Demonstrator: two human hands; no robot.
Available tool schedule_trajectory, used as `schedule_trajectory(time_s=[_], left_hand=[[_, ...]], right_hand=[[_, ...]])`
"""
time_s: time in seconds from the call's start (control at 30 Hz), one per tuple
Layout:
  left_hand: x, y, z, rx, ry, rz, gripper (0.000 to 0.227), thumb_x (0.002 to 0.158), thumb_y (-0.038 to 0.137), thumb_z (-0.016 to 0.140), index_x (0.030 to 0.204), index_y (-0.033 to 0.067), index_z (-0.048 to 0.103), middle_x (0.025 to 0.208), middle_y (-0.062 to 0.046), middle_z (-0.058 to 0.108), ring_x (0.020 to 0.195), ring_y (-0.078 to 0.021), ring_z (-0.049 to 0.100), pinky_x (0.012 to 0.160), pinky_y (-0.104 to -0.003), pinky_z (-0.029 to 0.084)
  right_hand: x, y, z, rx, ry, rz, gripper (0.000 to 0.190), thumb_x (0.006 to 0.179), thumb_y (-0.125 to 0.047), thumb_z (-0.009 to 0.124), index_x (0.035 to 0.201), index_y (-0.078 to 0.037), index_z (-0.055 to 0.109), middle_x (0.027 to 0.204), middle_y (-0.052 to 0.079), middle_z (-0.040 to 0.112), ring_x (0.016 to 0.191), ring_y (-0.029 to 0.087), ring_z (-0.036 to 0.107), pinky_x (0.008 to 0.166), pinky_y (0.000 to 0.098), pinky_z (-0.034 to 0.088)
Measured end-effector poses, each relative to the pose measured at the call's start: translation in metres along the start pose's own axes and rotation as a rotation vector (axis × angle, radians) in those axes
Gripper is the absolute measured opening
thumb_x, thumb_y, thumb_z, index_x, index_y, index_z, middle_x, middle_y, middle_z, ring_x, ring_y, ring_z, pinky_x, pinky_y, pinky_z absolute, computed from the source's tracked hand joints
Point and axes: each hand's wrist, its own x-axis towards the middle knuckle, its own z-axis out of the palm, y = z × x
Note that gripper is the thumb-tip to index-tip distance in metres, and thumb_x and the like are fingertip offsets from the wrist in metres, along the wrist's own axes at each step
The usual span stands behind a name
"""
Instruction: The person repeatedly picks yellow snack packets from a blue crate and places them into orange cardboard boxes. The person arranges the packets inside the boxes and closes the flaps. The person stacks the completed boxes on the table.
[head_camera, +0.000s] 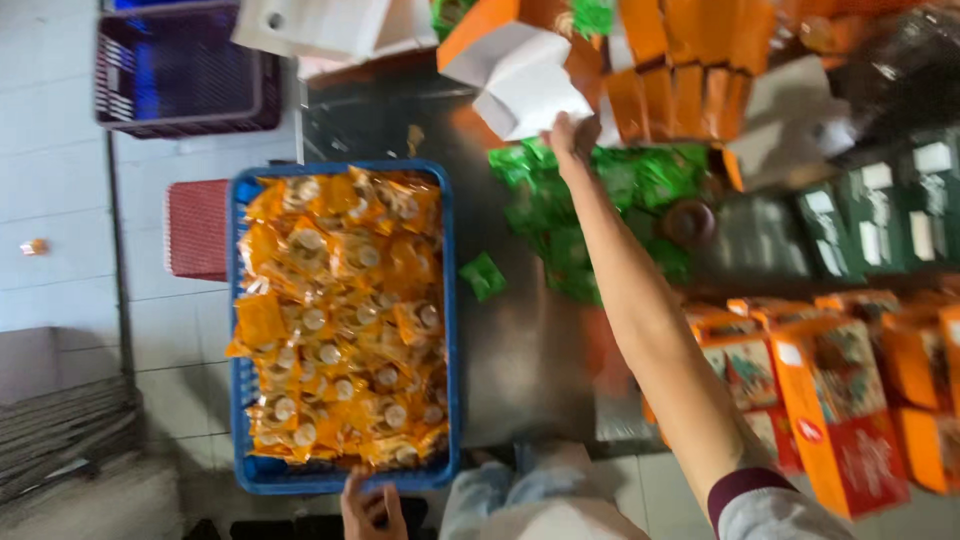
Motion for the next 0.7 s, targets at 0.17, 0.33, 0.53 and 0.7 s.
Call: schedule_trajectory(time_s=[0.17, 0.33, 0.53, 0.7], left_hand=[[0.028, 0.043, -0.010, 0.091, -0.195, 0.180, 0.053, 0.096, 0.025, 0.068, 0.144, 0.0079, 0.054, 0.131, -0.009, 0.065, 0.093, -0.0212, 0.074, 0.070, -0.035, 0.060], [0.032, 0.056, -0.019, 0.036, -0.290, 0.184, 0.049, 0.101, 0.029, 0.063, 0.145, 0.0110, 0.051, 0.132, -0.011, 0.059, 0.099, -0.0255, 0.071, 0.079, -0.041, 0.063], [0.044, 0.040, -0.027, -0.010, -0.316, 0.149, 0.055, 0.102, 0.026, 0.061, 0.151, 0.0099, 0.044, 0.139, -0.013, 0.056, 0.105, -0.0283, 0.069, 0.076, -0.045, 0.061], [0.082, 0.014, -0.024, -0.053, -0.337, 0.327, 0.056, 0.102, 0.026, 0.062, 0.152, 0.0078, 0.047, 0.139, -0.013, 0.058, 0.094, -0.0238, 0.069, 0.076, -0.038, 0.060]], right_hand=[[-0.021, -0.054, -0.045, -0.645, -0.149, -0.353, 0.021, 0.098, -0.015, 0.049, 0.098, -0.005, 0.067, 0.080, 0.012, 0.068, 0.047, 0.021, 0.064, 0.042, 0.0325, 0.050], [-0.034, -0.053, -0.077, -1.002, -0.134, -0.952, 0.035, 0.105, -0.039, 0.064, 0.101, -0.006, 0.069, 0.077, 0.016, 0.071, 0.062, 0.036, 0.067, 0.047, 0.0464, 0.045], [-0.101, -0.003, -0.108, -1.589, -0.914, -0.833, 0.013, 0.088, -0.022, 0.071, 0.082, -0.028, 0.081, 0.078, 0.004, 0.076, 0.069, 0.028, 0.071, 0.051, 0.0454, 0.051], [-0.193, 0.055, -0.132, -1.709, -1.136, -1.136, 0.023, 0.082, -0.009, 0.070, 0.103, -0.014, 0.065, 0.104, 0.015, 0.060, 0.095, 0.035, 0.060, 0.082, 0.0490, 0.050]])
